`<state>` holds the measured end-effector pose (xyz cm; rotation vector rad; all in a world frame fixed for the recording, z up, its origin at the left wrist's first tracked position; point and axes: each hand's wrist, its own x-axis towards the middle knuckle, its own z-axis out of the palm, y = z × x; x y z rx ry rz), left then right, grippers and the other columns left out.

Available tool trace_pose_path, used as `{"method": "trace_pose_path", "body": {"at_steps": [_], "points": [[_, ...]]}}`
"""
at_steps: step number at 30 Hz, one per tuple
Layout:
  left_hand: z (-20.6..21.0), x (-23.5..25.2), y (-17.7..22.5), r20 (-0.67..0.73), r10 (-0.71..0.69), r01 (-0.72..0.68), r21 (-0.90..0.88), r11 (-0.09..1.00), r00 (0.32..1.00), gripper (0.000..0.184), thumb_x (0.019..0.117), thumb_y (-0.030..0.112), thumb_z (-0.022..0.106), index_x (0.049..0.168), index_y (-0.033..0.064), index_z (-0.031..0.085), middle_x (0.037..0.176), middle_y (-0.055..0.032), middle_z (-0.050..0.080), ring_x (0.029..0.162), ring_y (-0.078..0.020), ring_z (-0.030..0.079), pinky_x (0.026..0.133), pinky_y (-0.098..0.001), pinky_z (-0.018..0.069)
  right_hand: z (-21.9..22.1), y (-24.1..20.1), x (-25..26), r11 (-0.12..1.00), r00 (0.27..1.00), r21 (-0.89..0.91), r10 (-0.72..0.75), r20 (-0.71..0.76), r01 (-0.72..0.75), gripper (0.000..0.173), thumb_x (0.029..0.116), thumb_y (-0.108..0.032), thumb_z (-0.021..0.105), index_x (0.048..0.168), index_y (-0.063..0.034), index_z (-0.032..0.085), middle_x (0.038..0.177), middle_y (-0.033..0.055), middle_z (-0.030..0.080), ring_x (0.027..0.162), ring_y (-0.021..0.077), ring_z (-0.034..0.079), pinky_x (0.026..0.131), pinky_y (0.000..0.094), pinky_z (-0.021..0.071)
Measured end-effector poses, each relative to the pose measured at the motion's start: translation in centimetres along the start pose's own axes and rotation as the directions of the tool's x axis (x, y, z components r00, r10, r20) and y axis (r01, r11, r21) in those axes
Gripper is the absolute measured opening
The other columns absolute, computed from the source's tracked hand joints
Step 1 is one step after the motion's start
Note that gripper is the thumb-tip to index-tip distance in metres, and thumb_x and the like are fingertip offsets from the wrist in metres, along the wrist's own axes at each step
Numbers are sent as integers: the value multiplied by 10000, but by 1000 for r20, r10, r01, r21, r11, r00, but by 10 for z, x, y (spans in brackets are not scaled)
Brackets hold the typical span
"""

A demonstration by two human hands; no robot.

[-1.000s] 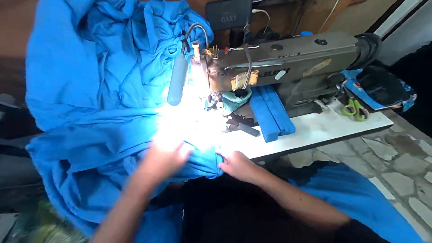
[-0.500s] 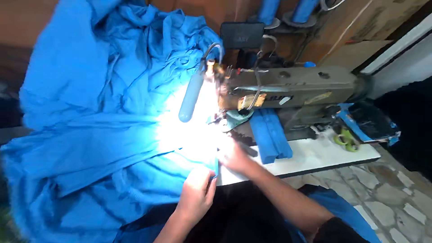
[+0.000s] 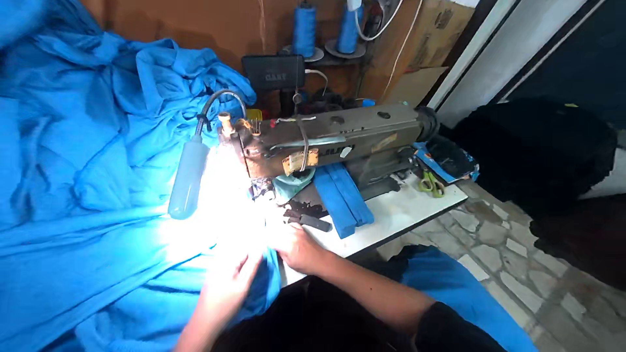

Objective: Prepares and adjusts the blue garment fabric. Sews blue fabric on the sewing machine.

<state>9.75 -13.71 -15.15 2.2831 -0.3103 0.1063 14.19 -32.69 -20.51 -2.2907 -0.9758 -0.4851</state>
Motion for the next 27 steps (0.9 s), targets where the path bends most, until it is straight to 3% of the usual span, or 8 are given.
{"method": "trace_pose_path", "body": {"at_steps": [2,3,9,14,19,21,24,27], "points": [[-12,22,4,73,-168,158,124,980,983,354,1064,190,528,939,-102,683,820,-216,643,791,-325,630,767,-519,497,1,-2,-4,995,997,50,80,14,-81,209,917,23,585,993,32,779,1063,199,760,1063,380,717,949,566,536],[-14,33,1,107,-240,221,162,962,965,333,1074,176,521,1001,-107,680,887,-243,659,845,-361,656,817,-551,511,1,-1,-4,991,993,67,116,35,-118,213,930,17,583,1007,32,780,1087,199,757,1085,380,711,963,568,530],[4,76,-3,216,-468,435,187,881,857,338,1084,224,524,1088,-92,645,887,-193,671,717,-244,660,716,-419,566,12,10,-10,996,997,56,70,18,-71,212,911,23,600,1021,16,780,1127,186,750,1087,361,707,950,556,528],[29,94,-22,56,-174,155,249,956,983,280,1002,203,632,998,-72,683,894,-233,657,852,-381,644,798,-587,498,12,14,-12,995,998,87,58,-14,-57,224,922,28,572,1016,7,774,1110,172,748,1076,346,706,956,539,526],[18,88,-13,131,-290,184,517,836,948,261,1030,144,549,1009,-69,699,988,-282,683,1003,-473,662,844,-651,493,14,16,-13,998,999,57,32,-39,-30,219,908,35,581,991,-9,778,1125,168,748,1101,343,702,956,524,536],[12,76,-18,75,-182,100,604,791,980,233,1018,114,554,1039,-76,688,1041,-301,673,1049,-503,646,870,-673,471,15,15,-13,1000,999,23,2,-49,-1,226,900,27,587,1000,-22,783,1112,157,750,1088,332,706,944,517,542],[6,64,-49,10,225,-193,555,809,974,274,989,164,541,986,-67,689,945,-272,671,895,-490,672,732,-672,499,16,8,-11,1000,997,19,2,-71,-1,146,867,5,661,926,-30,790,992,139,758,996,311,718,902,504,561],[15,74,-65,25,206,-199,401,894,978,453,1019,290,409,1040,-88,658,877,-264,664,832,-463,672,709,-673,499,10,9,-11,999,999,-6,33,13,-33,153,890,-3,660,964,-24,793,1042,141,766,1044,312,718,945,499,557]]}}
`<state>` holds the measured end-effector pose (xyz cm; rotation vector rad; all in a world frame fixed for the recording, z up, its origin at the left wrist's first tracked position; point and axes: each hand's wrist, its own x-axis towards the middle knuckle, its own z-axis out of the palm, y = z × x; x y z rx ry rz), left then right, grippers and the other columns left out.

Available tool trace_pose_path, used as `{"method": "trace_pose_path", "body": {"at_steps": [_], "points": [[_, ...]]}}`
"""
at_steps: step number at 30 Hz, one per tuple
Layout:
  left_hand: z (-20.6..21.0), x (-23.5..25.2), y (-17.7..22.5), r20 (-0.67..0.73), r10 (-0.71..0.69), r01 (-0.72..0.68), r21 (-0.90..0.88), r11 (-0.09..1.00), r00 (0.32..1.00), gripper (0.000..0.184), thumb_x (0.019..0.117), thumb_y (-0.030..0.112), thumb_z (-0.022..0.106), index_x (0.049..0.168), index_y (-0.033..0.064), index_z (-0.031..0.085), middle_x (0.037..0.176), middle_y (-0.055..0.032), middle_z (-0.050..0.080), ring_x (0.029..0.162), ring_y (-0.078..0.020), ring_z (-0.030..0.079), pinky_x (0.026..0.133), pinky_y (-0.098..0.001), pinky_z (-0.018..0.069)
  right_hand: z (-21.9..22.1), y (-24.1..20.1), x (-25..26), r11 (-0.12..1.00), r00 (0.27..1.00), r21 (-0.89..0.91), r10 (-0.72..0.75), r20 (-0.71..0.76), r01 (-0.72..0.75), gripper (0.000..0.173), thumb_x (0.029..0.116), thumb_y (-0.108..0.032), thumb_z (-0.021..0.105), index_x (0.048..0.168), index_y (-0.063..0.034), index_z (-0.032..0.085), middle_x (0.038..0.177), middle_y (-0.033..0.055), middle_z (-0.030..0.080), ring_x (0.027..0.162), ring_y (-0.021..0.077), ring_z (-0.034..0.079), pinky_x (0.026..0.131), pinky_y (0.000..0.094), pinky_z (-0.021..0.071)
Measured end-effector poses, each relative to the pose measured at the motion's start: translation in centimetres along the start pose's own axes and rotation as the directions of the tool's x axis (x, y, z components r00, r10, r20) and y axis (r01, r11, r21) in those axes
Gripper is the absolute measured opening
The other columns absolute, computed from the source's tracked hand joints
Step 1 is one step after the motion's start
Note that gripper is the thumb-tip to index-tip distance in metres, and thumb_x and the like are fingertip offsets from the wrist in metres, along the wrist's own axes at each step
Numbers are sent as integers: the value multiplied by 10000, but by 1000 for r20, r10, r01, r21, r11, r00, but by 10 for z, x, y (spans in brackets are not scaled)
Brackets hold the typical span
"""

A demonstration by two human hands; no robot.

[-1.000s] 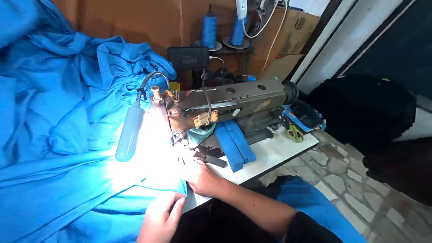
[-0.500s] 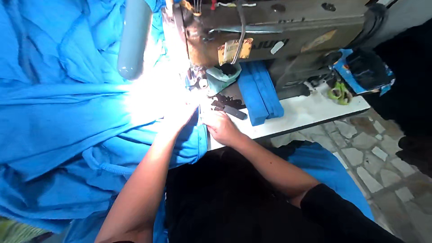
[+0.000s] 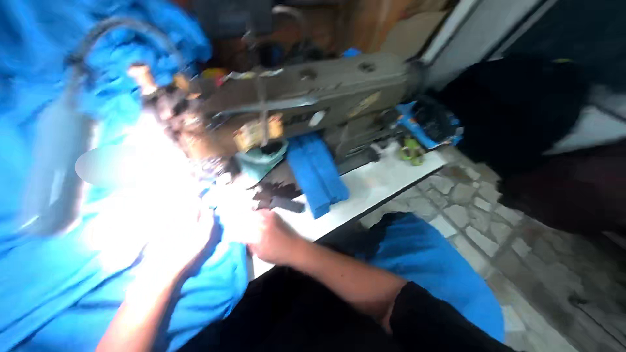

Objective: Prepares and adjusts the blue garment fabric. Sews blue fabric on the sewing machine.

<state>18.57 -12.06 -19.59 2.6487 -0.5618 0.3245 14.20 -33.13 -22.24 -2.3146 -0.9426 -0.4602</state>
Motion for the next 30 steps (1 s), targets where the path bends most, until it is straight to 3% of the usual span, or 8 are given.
{"method": "trace_pose_path", "body": {"at_steps": [3,5,9,13,18,22,24,30], "points": [[-10,7,16,263,-312,336,-50,941,913,546,1112,329,321,1347,-112,540,1324,-368,579,1290,-487,550,1080,-626,385,-8,-4,2,998,996,39,42,75,-45,187,900,41,635,1009,12,784,1109,191,745,1117,361,691,1025,527,501],[-14,14,18,306,-362,383,-11,923,880,536,1117,313,315,1448,-75,479,1442,-329,525,1395,-456,476,1156,-601,322,-8,-6,3,997,996,62,41,77,-46,201,895,60,627,1022,29,778,1113,211,739,1119,380,687,1029,537,494],[-13,20,11,318,-183,175,53,983,930,490,1104,266,341,1350,-89,571,1395,-359,545,1355,-513,492,1127,-650,327,-11,-6,3,998,998,47,28,56,-31,205,882,64,630,1021,37,779,1095,206,747,1104,376,695,1018,524,502],[-10,13,7,64,155,-162,119,980,986,401,1011,225,488,1012,-96,728,1080,-338,693,1055,-551,664,871,-701,494,-17,-9,5,997,998,55,56,40,-58,134,890,29,646,923,42,776,998,201,756,1036,366,715,985,522,522],[-13,20,8,128,-38,22,129,991,991,315,1059,169,476,1112,-43,704,1155,-280,676,1148,-485,625,955,-679,450,0,1,1,999,1000,31,4,25,-5,177,896,42,617,970,10,775,1045,173,747,1046,337,708,949,516,540],[-5,21,-2,141,-66,24,279,960,988,397,1015,217,455,1310,65,674,1241,-300,643,1183,-520,597,942,-688,433,5,5,-1,1000,1000,7,-12,7,12,187,897,27,608,973,-18,773,1092,161,736,1079,328,698,954,511,540],[-9,28,2,239,-232,145,332,932,943,453,1022,247,468,1445,136,587,1395,-310,526,1286,-522,505,999,-695,385,5,4,-2,1000,1000,1,-3,14,3,195,900,30,596,979,-17,768,1100,163,735,1098,337,693,964,518,534],[-16,60,6,362,-340,177,414,893,868,400,1044,245,474,1399,132,622,1294,-308,608,1237,-517,557,967,-699,417,7,4,4,996,998,-63,54,-15,-55,230,932,40,560,1027,-10,764,1100,158,741,1095,344,693,923,511,546]]}}
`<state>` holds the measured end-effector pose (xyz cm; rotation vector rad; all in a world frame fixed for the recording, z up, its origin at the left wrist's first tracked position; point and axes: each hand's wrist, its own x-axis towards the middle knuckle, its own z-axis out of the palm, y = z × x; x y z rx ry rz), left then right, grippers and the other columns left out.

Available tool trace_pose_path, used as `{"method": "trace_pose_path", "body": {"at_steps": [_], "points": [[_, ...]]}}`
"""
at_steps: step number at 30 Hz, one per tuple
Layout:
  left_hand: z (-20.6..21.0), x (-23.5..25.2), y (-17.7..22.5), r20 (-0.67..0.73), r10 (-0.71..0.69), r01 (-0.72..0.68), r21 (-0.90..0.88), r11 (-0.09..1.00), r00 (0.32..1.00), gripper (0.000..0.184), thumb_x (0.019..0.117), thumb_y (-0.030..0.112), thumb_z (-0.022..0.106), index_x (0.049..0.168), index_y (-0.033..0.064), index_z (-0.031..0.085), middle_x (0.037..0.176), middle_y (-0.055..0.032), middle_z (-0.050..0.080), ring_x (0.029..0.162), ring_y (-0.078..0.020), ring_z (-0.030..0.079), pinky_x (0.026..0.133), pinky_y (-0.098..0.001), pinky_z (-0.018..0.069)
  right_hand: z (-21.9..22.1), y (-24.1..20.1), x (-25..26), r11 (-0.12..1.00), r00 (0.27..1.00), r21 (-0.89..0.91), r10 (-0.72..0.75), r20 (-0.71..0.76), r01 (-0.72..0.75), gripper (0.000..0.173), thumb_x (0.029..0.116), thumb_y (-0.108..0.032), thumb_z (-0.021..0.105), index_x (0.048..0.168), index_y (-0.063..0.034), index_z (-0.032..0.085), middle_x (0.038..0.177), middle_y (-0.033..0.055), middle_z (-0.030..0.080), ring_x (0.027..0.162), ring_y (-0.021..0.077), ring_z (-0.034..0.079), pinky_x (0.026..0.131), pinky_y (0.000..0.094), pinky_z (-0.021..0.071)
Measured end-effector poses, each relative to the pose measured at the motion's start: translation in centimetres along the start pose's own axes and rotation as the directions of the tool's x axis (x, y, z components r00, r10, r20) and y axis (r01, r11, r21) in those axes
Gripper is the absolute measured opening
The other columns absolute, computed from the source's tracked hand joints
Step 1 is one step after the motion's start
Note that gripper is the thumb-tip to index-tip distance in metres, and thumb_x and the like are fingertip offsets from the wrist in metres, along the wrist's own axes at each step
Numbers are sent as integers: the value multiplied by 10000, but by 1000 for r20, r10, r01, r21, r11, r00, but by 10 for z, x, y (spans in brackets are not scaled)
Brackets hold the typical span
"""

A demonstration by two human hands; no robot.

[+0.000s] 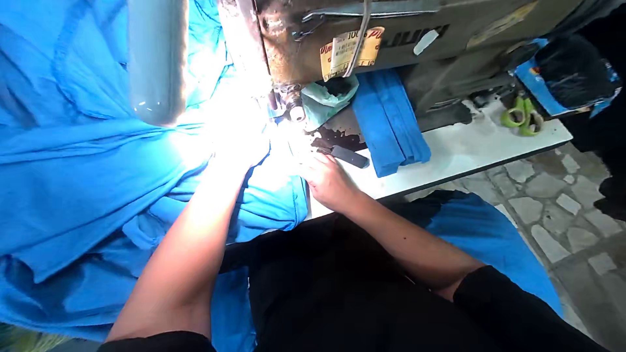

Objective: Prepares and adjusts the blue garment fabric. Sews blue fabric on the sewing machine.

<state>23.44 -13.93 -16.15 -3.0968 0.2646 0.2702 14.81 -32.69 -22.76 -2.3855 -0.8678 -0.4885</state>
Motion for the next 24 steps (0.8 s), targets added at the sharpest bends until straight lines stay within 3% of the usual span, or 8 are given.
{"method": "trace_pose_path", "body": {"at_steps": [3,7,11,13,15,18,22,24], "points": [[0,8,-3,-3,37,-37,2,999,999,380,1061,247,438,1341,99,649,1242,-277,649,1222,-494,581,972,-693,416,4,1,3,1000,1000,-30,7,-2,-7,243,925,40,562,1030,-25,772,1131,148,743,1129,347,681,918,511,544],[10,10,-6,-75,24,-28,-53,998,997,403,1052,266,420,1325,71,642,1285,-285,625,1255,-505,553,968,-714,403,5,2,3,998,1000,-63,-1,7,1,258,925,39,551,1037,-29,774,1125,133,748,1126,337,680,915,502,539],[24,-8,-8,-284,84,-141,-188,972,955,417,1016,165,472,1394,28,583,1383,-328,544,1283,-544,518,979,-712,407,5,3,3,998,1000,-66,-16,8,16,254,932,40,555,1045,-21,774,1143,148,747,1133,353,681,926,512,535],[36,-28,-11,-435,208,-315,-191,930,876,427,945,184,486,1292,-4,648,1325,-315,593,1190,-532,590,921,-688,457,4,4,4,996,999,-78,-39,6,39,255,927,43,560,1044,-24,776,1126,147,750,1115,354,686,915,510,537],[44,-50,-13,-423,321,-438,-214,873,847,310,953,176,537,1113,-25,710,1233,-297,626,1124,-515,616,894,-689,464,6,4,7,994,997,-78,-82,11,83,265,934,24,554,1052,-35,783,1120,142,756,1120,352,687,930,515,525],[56,-61,-24,-423,368,-485,-209,849,828,245,945,80,538,1061,-51,710,1125,-303,640,1084,-516,618,910,-679,448,6,2,13,985,987,-70,-153,52,157,268,962,-5,541,1071,-45,781,1133,144,757,1141,347,685,992,517,505],[56,-47,-36,-474,370,-501,-185,845,799,279,936,120,483,961,-68,688,1079,-291,638,1080,-503,609,930,-662,437,0,4,13,983,983,-63,-165,86,171,251,978,-25,540,1045,-30,782,1123,167,755,1143,356,688,1017,526,498],[54,-40,-42,-482,356,-476,-150,867,801,300,923,149,471,890,-69,674,1044,-296,645,1028,-505,634,847,-654,470,-2,4,13,981,981,-71,-176,80,181,232,979,-29,547,1007,-21,777,1052,171,753,1090,354,695,998,516,505]]}}
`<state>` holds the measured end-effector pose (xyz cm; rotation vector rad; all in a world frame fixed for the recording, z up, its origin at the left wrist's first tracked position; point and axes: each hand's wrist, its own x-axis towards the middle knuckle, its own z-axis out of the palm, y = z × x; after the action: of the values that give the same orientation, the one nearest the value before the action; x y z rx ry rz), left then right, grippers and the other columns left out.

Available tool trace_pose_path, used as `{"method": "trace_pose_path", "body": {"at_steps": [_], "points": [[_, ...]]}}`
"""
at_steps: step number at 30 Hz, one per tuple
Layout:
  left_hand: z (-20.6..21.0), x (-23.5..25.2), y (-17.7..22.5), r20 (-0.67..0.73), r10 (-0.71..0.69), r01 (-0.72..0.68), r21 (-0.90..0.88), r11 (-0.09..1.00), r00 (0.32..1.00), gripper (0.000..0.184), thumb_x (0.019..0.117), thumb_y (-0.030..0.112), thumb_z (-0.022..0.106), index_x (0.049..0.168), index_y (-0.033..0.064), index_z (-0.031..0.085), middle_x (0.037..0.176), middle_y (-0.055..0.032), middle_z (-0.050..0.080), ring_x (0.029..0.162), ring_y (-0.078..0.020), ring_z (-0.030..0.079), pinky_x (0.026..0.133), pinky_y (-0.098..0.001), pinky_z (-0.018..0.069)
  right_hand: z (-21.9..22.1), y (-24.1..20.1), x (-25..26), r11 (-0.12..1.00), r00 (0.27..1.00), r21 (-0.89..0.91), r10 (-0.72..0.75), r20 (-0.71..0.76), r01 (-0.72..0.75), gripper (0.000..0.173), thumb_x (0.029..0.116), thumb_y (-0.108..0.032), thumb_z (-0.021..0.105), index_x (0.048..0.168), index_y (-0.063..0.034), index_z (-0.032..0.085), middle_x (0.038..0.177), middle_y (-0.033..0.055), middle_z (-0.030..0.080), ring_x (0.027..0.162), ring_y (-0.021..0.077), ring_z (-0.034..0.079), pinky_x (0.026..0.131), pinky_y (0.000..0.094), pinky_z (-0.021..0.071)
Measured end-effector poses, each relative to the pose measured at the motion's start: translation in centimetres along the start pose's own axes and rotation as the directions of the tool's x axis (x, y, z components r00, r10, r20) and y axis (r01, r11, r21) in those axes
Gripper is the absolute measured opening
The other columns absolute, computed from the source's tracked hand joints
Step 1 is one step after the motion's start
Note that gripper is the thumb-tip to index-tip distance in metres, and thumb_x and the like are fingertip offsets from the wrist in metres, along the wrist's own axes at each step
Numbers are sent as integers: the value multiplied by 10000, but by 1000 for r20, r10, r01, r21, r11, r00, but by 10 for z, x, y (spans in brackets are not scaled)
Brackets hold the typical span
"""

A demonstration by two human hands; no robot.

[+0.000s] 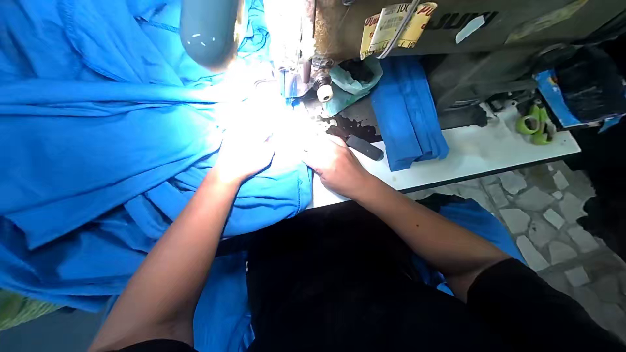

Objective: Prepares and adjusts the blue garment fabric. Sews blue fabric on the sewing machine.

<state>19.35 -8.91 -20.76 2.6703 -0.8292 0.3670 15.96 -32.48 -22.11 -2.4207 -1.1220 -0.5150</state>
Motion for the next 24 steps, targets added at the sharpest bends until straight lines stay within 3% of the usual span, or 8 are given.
{"method": "trace_pose_path", "body": {"at_steps": [2,5,8,10,12,14,19,24], "points": [[-1,4,-9,-18,-5,6,39,999,1000,320,925,168,468,817,-74,647,980,-307,648,986,-519,637,822,-661,461,-1,0,0,1000,1000,-15,-21,-1,21,226,970,-23,552,1002,-17,776,1047,171,753,1075,351,701,989,510,514],[-13,15,0,74,-127,124,42,991,989,318,951,163,500,829,-94,641,966,-314,652,1011,-523,630,847,-664,447,0,-2,0,999,999,-29,-41,-7,40,226,962,-6,550,1003,-3,772,1065,174,752,1083,349,704,995,504,520],[-25,17,31,77,-209,214,-62,975,975,343,1005,181,464,1016,-76,690,1035,-288,676,1029,-487,655,838,-660,483,0,-2,1,999,999,-17,-42,-19,42,222,948,21,546,986,3,764,1067,175,751,1084,346,704,982,485,531],[-26,10,55,53,-180,187,-207,960,982,376,973,166,424,1143,-7,710,1086,-223,713,1043,-408,685,831,-601,501,2,-3,1,1000,999,-3,-28,-39,28,203,934,40,552,945,7,751,1037,173,753,1064,341,712,959,473,542],[-15,1,65,108,-56,94,-391,915,993,462,958,103,411,1351,5,632,1298,-174,681,1229,-298,639,1033,-494,476,4,-4,1,1000,997,-5,-26,-78,25,163,911,45,563,864,5,714,850,165,698,902,337,700,876,465,542],[-3,-7,66,192,4,66,-358,932,981,556,935,119,423,1469,12,533,1449,-179,588,1357,-311,552,1112,-511,417,6,-4,0,1000,996,-1,-11,-86,11,172,927,39,554,843,-4,698,804,149,672,877,324,691,851,450,542],[3,-18,75,242,-105,133,-105,986,965,499,927,196,467,1381,28,589,1343,-196,623,1237,-377,600,961,-595,466,8,-7,-1,999,996,26,30,-82,-28,192,935,27,546,894,-10,730,989,169,742,1012,326,715,914,469,545],[6,-10,62,156,-28,36,-54,998,987,582,886,256,463,1396,4,585,1450,-181,582,1396,-400,486,1098,-581,392,11,-7,-2,999,996,26,38,-86,-36,182,933,14,555,900,-28,730,1013,164,739,1012,333,711,885,496,548]]}}
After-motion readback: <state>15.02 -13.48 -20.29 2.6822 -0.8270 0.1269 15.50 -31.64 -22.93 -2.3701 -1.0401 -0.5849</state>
